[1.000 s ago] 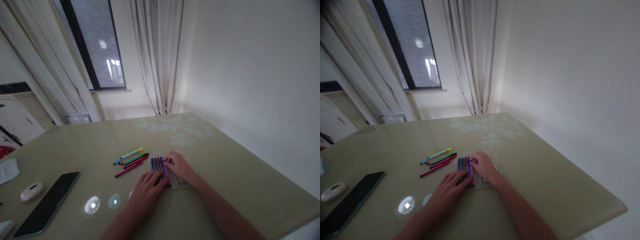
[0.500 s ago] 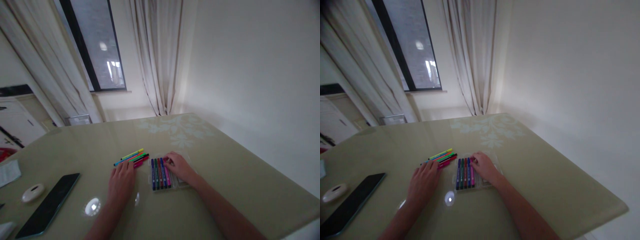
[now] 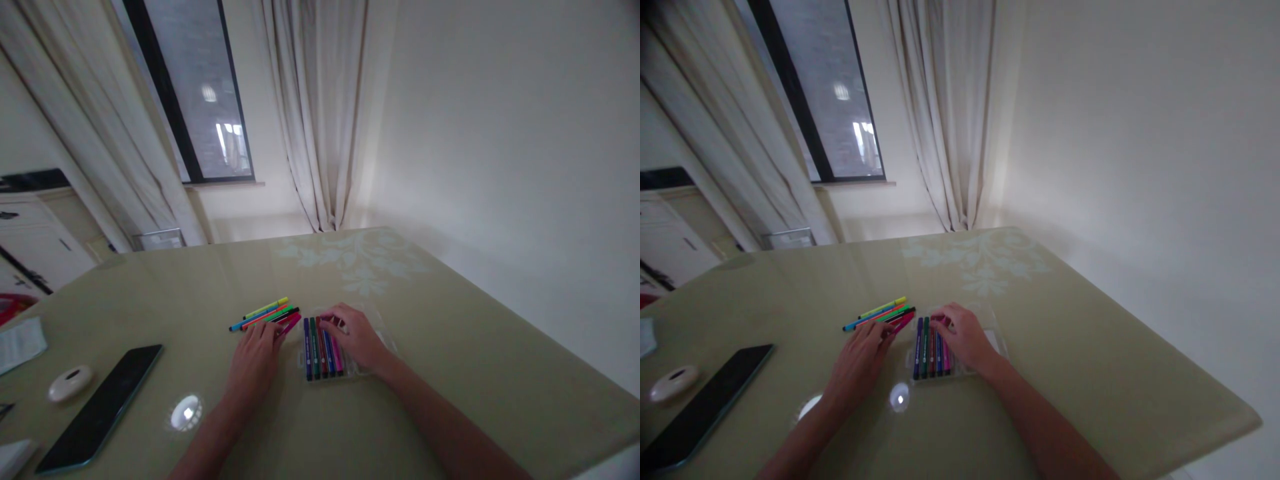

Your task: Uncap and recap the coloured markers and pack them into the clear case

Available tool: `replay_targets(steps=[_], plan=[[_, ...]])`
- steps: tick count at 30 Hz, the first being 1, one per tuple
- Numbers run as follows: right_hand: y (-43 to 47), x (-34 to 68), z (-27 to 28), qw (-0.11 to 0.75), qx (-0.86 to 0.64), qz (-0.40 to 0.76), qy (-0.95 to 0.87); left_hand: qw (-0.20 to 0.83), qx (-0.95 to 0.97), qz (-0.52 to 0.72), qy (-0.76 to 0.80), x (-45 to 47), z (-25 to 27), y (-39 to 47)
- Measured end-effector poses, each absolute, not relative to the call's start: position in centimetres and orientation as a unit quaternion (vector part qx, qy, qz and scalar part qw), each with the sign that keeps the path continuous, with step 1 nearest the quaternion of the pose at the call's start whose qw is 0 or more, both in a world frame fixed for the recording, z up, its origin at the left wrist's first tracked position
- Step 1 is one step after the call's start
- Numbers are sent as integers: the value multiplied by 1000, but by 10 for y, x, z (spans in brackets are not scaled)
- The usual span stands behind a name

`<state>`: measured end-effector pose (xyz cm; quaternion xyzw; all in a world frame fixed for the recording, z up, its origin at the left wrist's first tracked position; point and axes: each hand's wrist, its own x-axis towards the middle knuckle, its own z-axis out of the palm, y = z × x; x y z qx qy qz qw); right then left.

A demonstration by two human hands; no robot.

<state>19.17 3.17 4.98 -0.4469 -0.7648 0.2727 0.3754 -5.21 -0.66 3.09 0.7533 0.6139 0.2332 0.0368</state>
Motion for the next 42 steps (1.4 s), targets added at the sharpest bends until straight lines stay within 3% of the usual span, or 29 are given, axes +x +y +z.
replay_targets(steps=[3,8,15,23,34,42], plan=[[26,183,50,403,-408,389,-721,104,763,322,551,-36,36,-15],[25,177,50,463,-365,552,-590,176,769,364,495,-14,37,-31],[26,181,55,453,-350,630,-525,184,753,401,488,-13,36,-34],[45,199,57,569,-443,478,-501,66,887,226,397,-8,23,-40],[55,207,32,428,-494,441,-615,28,887,156,434,-4,23,-41],[49,205,33,334,-531,218,-747,-7,893,133,430,-3,22,-44]])
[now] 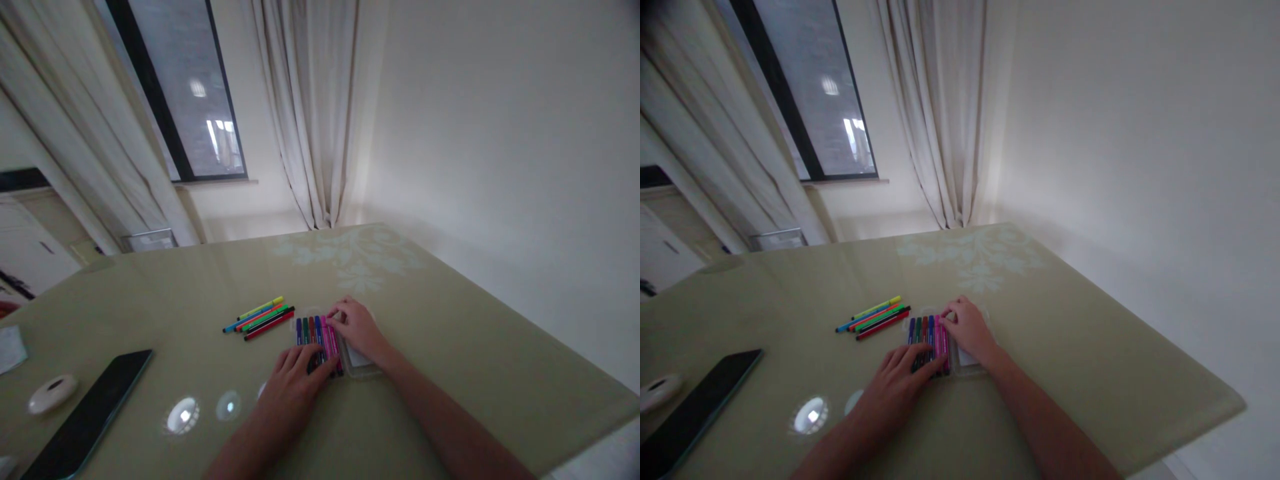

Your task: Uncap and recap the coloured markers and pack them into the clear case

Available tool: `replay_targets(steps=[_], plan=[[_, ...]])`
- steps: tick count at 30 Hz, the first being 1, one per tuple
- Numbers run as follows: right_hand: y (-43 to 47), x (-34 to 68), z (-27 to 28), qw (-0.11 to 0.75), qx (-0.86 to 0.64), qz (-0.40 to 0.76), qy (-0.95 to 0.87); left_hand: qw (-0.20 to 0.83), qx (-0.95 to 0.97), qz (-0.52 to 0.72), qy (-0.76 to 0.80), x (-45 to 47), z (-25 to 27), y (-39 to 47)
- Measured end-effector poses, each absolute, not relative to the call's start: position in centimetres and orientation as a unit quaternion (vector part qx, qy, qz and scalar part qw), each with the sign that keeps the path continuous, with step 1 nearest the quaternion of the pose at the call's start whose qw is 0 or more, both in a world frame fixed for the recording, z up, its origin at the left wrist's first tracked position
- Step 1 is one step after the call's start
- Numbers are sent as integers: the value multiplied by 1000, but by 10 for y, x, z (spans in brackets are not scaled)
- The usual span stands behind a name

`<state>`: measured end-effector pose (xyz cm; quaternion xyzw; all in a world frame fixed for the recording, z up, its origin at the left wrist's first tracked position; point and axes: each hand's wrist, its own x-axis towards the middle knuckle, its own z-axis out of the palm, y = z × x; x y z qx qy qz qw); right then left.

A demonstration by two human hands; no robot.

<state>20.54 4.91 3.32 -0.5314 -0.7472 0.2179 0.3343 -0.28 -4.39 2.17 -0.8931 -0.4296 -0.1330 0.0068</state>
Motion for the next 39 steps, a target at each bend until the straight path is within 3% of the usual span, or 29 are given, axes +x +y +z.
replay_targets(steps=[8,13,19,29,36,39], plan=[[51,206,31,313,-520,235,-759,-3,-895,-147,-422,0,23,-43],[50,209,33,304,-513,222,-771,-23,-868,-229,-440,-19,22,-25],[51,211,33,297,-499,208,-787,83,-766,-250,-586,-66,19,3],[49,210,33,294,-497,200,-791,92,-720,-287,-625,-79,9,9],[43,202,39,291,-475,229,-798,-132,-689,-381,-603,-56,27,2],[38,198,44,327,-454,268,-784,-195,-694,-391,-572,-42,34,-5]])
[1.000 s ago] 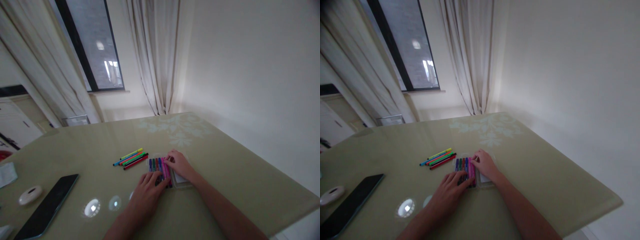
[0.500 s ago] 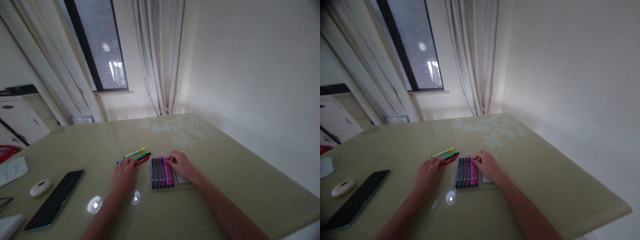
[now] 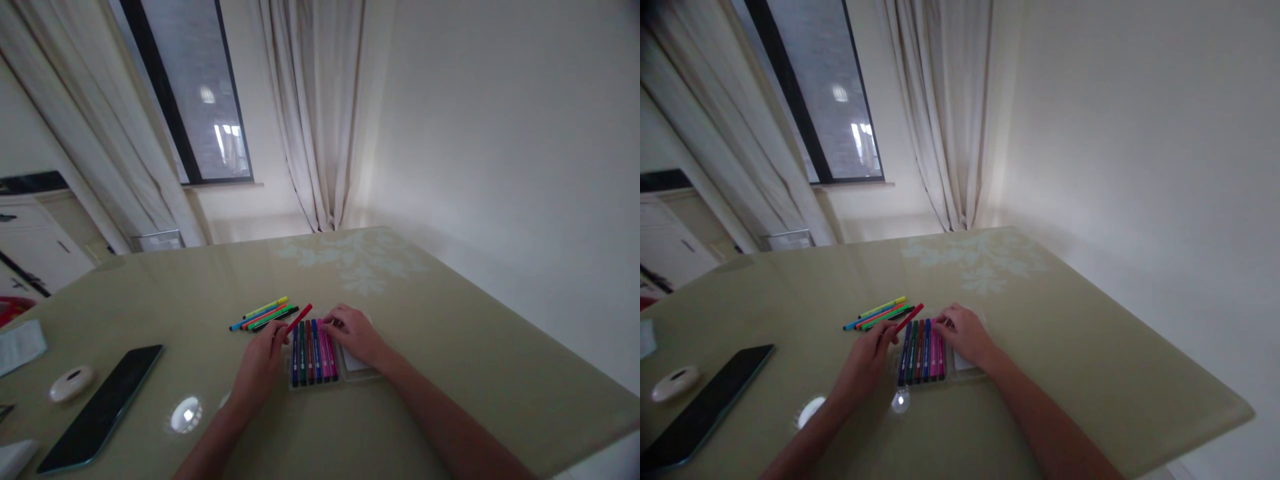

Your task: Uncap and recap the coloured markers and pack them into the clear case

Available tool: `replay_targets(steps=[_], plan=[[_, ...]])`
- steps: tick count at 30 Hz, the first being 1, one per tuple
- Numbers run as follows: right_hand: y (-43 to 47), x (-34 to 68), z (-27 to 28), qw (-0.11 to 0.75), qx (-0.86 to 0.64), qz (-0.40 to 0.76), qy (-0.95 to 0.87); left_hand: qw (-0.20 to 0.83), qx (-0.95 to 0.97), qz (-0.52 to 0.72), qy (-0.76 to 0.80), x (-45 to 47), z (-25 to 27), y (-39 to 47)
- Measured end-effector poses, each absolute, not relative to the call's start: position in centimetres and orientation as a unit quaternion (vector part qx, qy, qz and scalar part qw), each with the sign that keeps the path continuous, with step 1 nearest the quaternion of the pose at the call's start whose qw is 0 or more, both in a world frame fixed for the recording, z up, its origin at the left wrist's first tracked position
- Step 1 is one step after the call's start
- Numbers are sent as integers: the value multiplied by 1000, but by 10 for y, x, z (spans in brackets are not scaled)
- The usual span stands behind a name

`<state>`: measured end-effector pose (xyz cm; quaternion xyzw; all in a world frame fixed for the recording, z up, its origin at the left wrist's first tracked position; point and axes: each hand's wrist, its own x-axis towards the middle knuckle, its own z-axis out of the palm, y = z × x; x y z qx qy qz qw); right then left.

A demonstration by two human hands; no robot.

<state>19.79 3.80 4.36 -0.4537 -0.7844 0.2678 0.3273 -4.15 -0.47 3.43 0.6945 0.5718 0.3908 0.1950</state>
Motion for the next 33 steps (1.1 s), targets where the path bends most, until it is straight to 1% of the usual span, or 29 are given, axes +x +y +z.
replay_targets(steps=[5,9,12,23,33], plan=[[32,191,49,400,-399,408,-717,254,709,382,535,-25,40,-16],[34,189,47,439,-366,521,-634,260,700,398,533,-21,41,-21],[37,190,46,450,-357,565,-592,243,696,408,538,-21,41,-23],[38,191,43,454,-358,566,-587,164,713,431,527,-19,44,-27],[36,190,45,458,-359,569,-581,164,720,426,523,-18,43,-28]])
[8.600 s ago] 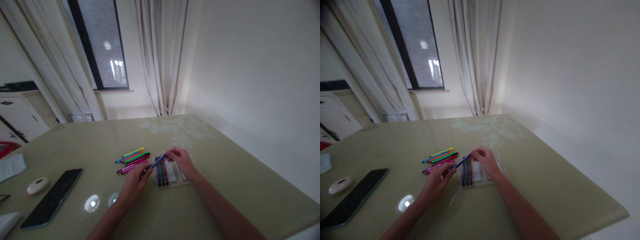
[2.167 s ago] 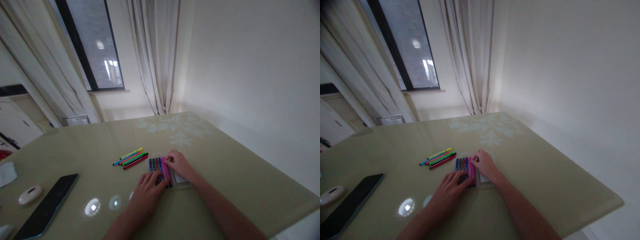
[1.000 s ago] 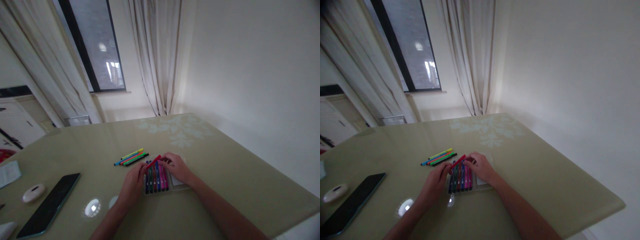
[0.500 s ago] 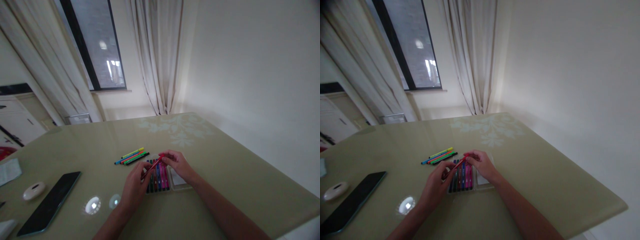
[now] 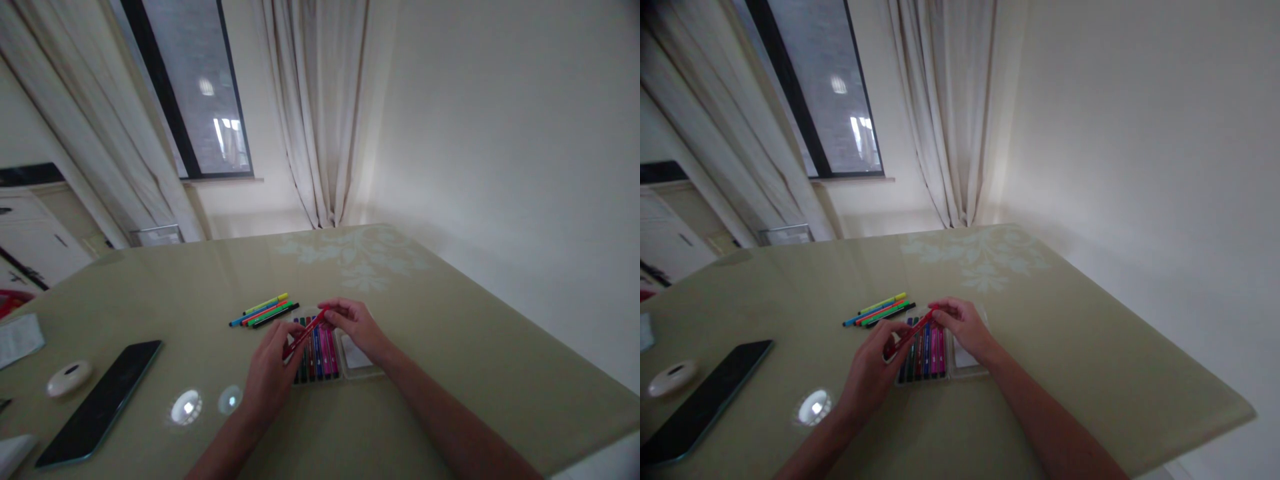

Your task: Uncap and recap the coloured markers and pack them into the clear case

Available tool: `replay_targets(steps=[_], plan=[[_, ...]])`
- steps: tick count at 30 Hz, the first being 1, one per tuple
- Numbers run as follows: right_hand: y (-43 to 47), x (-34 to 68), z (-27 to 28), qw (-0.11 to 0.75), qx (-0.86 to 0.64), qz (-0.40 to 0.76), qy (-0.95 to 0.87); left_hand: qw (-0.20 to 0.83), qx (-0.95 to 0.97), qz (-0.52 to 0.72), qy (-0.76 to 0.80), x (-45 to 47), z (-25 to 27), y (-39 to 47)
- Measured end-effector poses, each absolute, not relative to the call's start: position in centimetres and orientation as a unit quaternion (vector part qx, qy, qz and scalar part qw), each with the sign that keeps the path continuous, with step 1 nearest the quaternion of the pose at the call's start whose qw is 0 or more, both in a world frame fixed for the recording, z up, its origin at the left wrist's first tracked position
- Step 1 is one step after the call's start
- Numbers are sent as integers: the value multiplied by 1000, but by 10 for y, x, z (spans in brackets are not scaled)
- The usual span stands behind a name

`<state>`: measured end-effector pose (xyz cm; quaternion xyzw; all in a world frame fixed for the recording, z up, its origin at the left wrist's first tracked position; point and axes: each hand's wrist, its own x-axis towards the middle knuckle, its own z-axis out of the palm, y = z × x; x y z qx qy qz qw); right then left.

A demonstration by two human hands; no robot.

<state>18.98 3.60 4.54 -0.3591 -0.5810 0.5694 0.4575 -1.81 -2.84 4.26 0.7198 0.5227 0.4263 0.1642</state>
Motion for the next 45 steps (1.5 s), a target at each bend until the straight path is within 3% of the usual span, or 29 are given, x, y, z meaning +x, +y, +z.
replay_targets(steps=[6,12,23,28,36,45], plan=[[38,192,49,498,-385,535,-563,151,782,365,483,-15,33,-31],[63,225,51,529,-451,450,-560,102,889,215,392,-9,29,-39],[62,221,35,352,-493,421,-675,82,890,183,409,-11,36,-40],[56,216,37,340,-495,329,-729,80,908,143,386,-5,40,-43],[61,218,34,355,-487,397,-693,76,916,141,369,-2,42,-43],[52,212,33,320,-491,342,-735,69,916,157,361,-3,42,-44]])
